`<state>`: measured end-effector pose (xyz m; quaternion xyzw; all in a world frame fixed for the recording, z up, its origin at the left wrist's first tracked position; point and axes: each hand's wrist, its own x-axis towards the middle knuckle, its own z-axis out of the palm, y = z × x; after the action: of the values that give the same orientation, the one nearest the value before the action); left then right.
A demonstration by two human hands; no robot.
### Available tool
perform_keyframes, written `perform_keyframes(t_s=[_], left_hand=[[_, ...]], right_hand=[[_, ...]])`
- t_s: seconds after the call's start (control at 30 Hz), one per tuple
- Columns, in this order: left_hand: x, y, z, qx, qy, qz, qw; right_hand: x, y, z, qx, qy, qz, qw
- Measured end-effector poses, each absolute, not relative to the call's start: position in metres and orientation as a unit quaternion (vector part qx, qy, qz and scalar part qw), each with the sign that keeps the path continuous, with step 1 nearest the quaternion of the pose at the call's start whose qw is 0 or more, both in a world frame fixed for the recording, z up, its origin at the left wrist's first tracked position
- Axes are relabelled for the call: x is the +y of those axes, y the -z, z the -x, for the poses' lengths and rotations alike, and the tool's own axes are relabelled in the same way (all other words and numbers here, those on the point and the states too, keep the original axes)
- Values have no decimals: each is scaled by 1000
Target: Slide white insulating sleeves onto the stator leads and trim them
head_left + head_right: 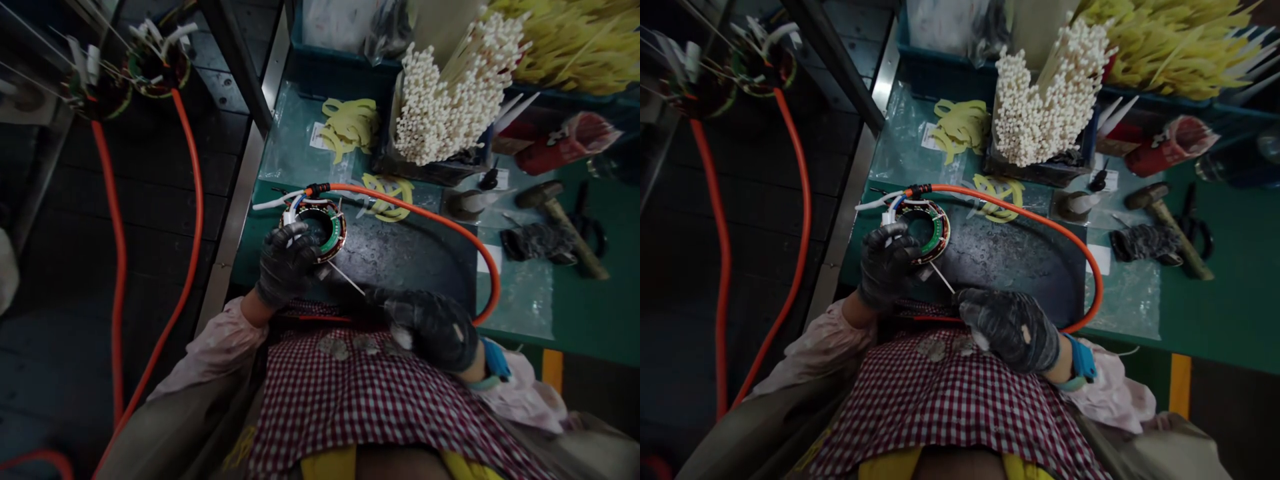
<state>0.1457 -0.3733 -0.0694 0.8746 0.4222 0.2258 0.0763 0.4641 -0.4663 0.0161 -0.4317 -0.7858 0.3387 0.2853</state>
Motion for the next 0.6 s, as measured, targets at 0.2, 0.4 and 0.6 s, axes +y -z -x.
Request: perform_keyframes(t_s=[0.2, 0.4, 0.6], left_hand=[[-369, 67, -140, 384, -236, -891, 46], [-366, 56, -140, 366, -272, -886, 87], [-366, 52, -144, 414, -231, -874, 102]], right_hand=[[-441, -1, -431, -828, -296, 403, 254], [-384, 9, -401, -779, -253, 523, 236], [-341, -19, -381, -819, -237, 521, 47]])
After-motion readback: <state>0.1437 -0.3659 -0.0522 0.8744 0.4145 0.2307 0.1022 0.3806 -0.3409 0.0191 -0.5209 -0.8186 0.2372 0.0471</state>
